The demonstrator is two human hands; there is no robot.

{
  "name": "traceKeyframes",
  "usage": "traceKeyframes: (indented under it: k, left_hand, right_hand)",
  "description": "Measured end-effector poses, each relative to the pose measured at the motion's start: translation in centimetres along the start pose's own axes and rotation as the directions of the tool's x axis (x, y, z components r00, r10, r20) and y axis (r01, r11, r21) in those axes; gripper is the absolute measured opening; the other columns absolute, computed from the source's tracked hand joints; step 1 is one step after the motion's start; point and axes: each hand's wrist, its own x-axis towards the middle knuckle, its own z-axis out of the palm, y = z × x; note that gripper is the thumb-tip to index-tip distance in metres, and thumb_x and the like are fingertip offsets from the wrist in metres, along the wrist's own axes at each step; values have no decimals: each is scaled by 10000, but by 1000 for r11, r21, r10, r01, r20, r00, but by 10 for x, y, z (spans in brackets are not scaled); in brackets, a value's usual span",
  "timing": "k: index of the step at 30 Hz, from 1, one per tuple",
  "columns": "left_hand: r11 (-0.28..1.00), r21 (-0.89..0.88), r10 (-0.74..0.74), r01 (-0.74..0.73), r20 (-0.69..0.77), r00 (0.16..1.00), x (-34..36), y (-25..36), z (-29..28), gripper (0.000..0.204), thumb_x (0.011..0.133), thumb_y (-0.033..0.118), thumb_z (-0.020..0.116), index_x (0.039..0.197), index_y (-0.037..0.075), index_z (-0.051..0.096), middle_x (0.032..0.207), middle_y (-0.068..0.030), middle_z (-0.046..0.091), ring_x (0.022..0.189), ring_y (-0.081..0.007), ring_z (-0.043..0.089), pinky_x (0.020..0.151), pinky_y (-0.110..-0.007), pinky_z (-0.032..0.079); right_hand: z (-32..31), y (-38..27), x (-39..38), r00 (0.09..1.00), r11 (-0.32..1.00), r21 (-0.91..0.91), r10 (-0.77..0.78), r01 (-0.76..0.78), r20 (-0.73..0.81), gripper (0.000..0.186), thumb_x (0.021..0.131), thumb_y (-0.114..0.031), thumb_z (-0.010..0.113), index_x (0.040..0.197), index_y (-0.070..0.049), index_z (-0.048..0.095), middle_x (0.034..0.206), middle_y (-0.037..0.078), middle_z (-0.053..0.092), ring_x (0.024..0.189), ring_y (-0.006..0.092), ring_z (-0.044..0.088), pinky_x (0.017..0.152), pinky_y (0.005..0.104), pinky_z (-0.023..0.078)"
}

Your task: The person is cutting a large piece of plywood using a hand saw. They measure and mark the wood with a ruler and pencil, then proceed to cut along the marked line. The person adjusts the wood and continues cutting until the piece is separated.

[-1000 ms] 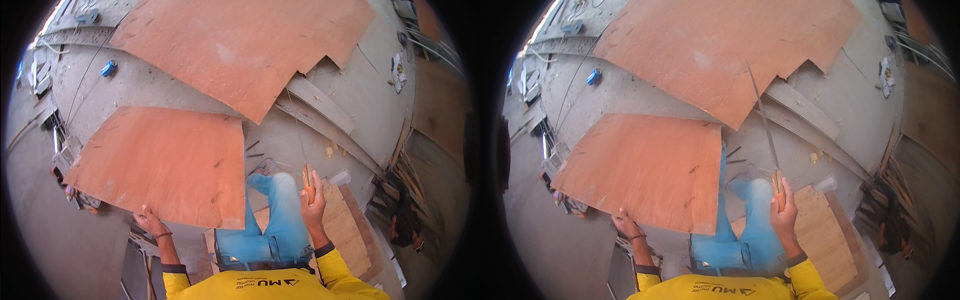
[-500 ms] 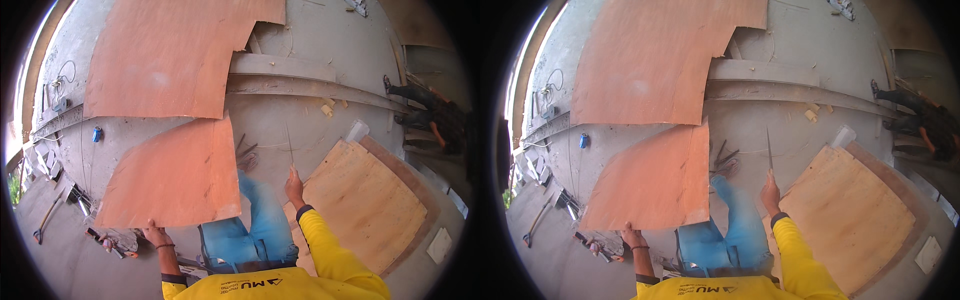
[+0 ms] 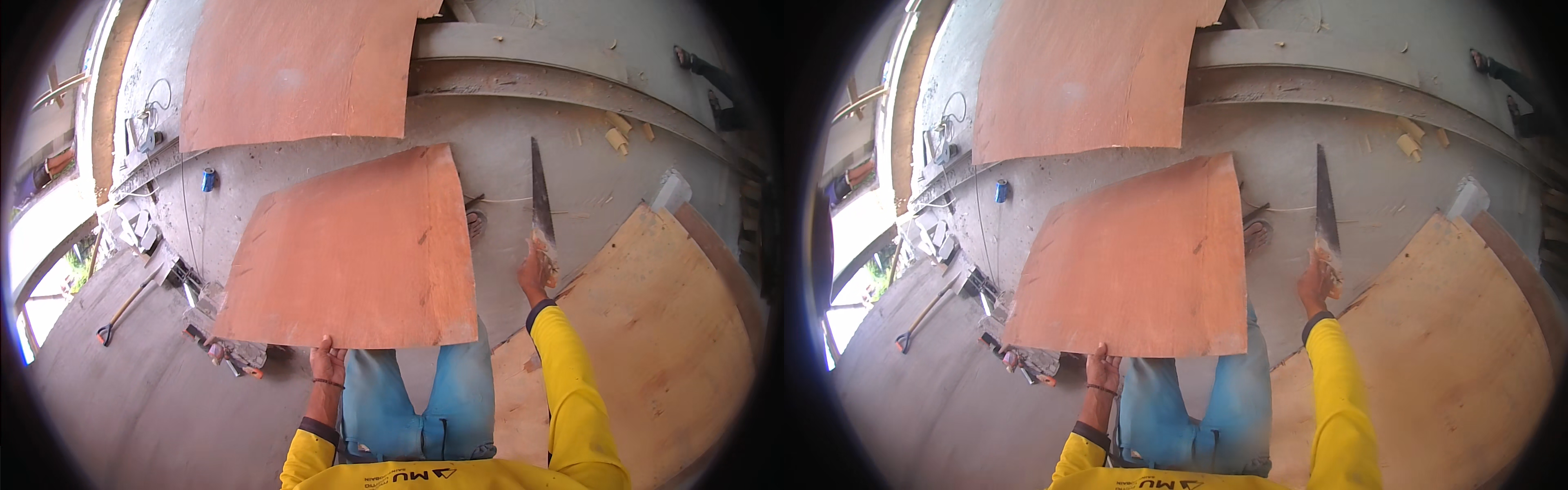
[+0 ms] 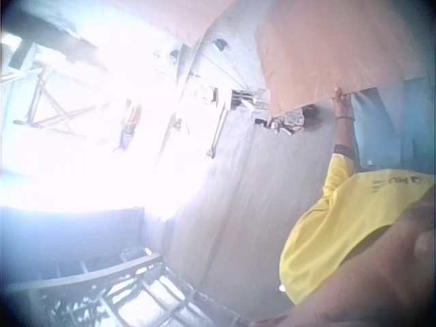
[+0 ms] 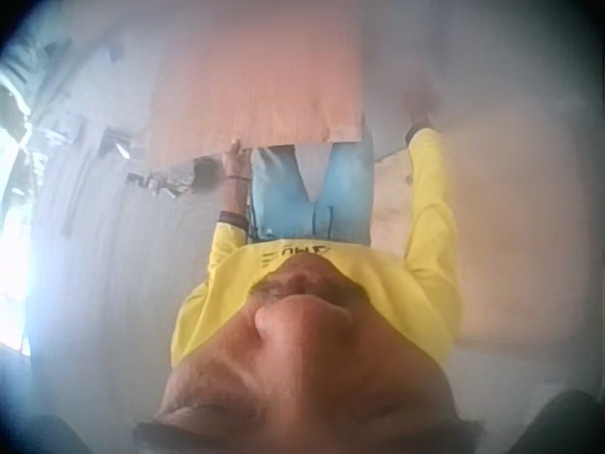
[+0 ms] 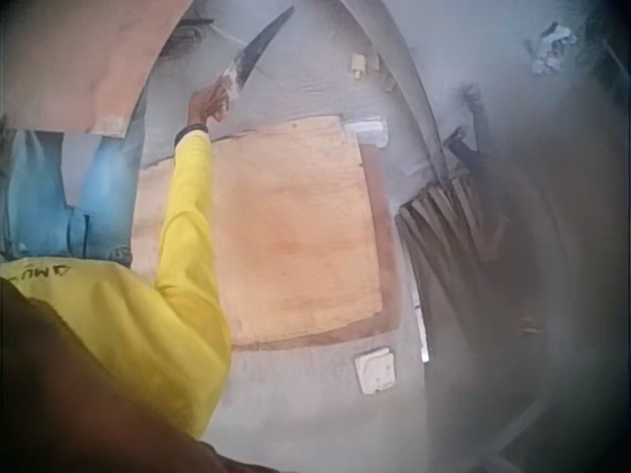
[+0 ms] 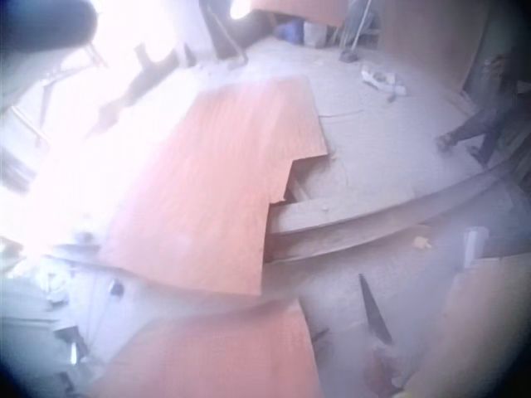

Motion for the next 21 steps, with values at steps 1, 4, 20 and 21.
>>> traceKeyframes:
  k: [1, 4, 20, 21]
  left_hand:
    - [999, -2, -33, 33, -12, 999, 4, -12, -12, 371, 937, 53, 570, 1282, 45, 434, 1198, -124, 584, 1052, -295, 645, 878, -445, 599]
    - [992, -32, -123, 121, -47, 991, 16, -40, -34, 373, 941, 93, 588, 1279, 44, 438, 1219, -127, 583, 1060, -274, 647, 898, -435, 586]
    - [996, 38, -92, 85, 233, 968, 19, -44, -46, 616, 930, 163, 657, 1441, 37, 337, 1409, -89, 463, 1283, -219, 482, 1070, -406, 429]
    - [996, 55, -87, 76, 241, 967, 14, -44, -51, 626, 927, 160, 660, 1447, 36, 332, 1417, -87, 453, 1288, -215, 475, 1072, -400, 423]
  right_hand:
    - [17, 11, 0, 999, 1000, -18, 24, -23, 40, 608, 862, 9, 546, 1433, -152, 416, 1418, 156, 485, 1309, 376, 440, 1077, 495, 344]
    - [62, 35, 4, 997, 1000, -2, 11, -11, 73, 653, 856, 4, 553, 1461, -158, 370, 1426, 168, 470, 1311, 380, 437, 1079, 495, 346]
    - [-49, -103, -43, 712, 379, 688, -101, -618, 695, 643, 976, -512, 460, 1385, -16, 462, 1264, 174, 598, 1044, 250, 624, 915, 359, 473]
    - [-48, -101, -57, 789, 466, 726, -91, -505, 608, 611, 965, -452, 504, 1371, 3, 469, 1254, 172, 601, 1050, 233, 619, 910, 351, 476]
